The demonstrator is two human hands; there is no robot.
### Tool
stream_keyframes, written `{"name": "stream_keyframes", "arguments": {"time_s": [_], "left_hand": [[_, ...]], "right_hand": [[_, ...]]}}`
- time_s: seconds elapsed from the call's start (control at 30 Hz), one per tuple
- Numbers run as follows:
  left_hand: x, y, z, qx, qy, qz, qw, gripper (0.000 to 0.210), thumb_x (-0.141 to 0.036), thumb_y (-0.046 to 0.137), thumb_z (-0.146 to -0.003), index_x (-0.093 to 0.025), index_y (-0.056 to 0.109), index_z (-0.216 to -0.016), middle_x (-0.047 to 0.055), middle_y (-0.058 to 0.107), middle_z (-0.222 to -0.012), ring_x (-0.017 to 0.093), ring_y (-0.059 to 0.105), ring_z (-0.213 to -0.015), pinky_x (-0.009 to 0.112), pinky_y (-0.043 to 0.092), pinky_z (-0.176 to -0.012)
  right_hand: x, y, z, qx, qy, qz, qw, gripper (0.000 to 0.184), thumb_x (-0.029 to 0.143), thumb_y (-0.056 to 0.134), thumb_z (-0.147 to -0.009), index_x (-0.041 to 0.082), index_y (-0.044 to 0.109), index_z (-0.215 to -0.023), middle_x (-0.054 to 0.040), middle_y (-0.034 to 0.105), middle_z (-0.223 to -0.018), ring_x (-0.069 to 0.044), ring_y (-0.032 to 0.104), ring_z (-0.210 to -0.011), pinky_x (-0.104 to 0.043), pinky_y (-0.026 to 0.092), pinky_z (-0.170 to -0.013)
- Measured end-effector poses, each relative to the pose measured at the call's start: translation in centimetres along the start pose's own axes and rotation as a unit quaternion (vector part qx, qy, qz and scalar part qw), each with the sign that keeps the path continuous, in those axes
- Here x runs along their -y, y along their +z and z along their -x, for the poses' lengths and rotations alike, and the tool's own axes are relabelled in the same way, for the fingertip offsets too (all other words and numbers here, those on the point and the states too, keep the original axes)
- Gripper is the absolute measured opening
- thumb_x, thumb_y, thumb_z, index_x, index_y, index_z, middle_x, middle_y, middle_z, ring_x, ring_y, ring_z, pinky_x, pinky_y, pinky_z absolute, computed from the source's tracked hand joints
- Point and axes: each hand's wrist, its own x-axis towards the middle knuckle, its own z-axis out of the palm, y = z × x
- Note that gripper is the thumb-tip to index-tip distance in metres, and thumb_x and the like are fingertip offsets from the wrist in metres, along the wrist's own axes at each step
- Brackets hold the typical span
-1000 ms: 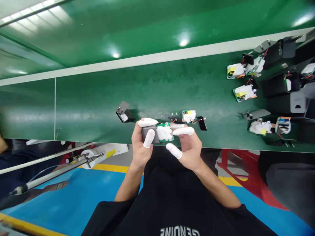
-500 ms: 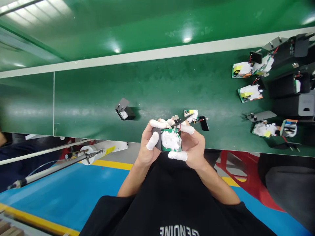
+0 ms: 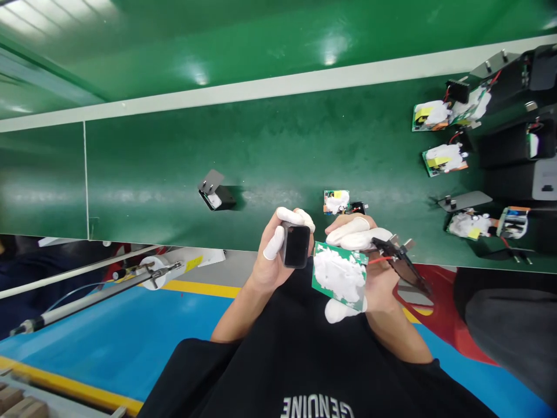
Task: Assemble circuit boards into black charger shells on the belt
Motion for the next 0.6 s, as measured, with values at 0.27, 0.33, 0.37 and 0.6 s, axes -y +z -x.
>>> {"name": "stream_keyframes", "arguments": {"time_s": [0.27, 0.33, 0.37, 0.6], "left_hand": [[-0.1, 0.8, 0.0, -0.025, 0.004, -0.006, 1.0, 0.03, -0.058, 0.067, -0.106, -0.027, 0.068, -0.104, 0.005, 0.061, -0.102, 0.025, 0.067, -0.101, 0.043, 0.059, -0.098], [0.0, 1.0, 0.1, -0.023, 0.015, -0.006, 1.0, 0.029, -0.056, 0.067, -0.106, -0.027, 0.068, -0.103, 0.005, 0.06, -0.102, 0.025, 0.067, -0.103, 0.045, 0.058, -0.103], [0.0, 1.1, 0.1, -0.019, 0.022, -0.003, 1.0, 0.028, -0.054, 0.067, -0.107, -0.027, 0.068, -0.103, 0.005, 0.061, -0.102, 0.024, 0.067, -0.103, 0.045, 0.058, -0.104], [-0.1, 1.6, 0.3, -0.024, 0.03, -0.005, 0.999, 0.029, -0.055, 0.071, -0.103, -0.026, 0.067, -0.098, 0.007, 0.066, -0.104, 0.027, 0.068, -0.112, 0.048, 0.056, -0.11]], "right_hand": [[1.9, -0.5, -2.9, -0.003, -0.062, -0.073, 0.995, 0.062, 0.063, 0.1, -0.077, 0.03, 0.08, -0.125, -0.0055, 0.077, -0.098, -0.031, 0.075, -0.091, -0.049, 0.066, -0.077], [2.0, -0.4, -2.8, 0.004, -0.061, -0.07, 0.996, 0.063, 0.058, 0.102, -0.077, 0.03, 0.079, -0.128, -0.0052, 0.079, -0.103, -0.031, 0.075, -0.095, -0.051, 0.066, -0.083], [2.0, -0.4, -2.7, 0.005, -0.066, -0.062, 0.996, 0.064, 0.054, 0.104, -0.075, 0.031, 0.079, -0.129, -0.0048, 0.08, -0.104, -0.031, 0.075, -0.096, -0.052, 0.066, -0.085], [2.2, -0.3, -2.4, 0.02, -0.087, 0.005, 0.996, 0.073, 0.045, 0.107, -0.071, 0.036, 0.074, -0.136, -0.0023, 0.082, -0.108, -0.033, 0.078, -0.095, -0.056, 0.063, -0.085]]}}
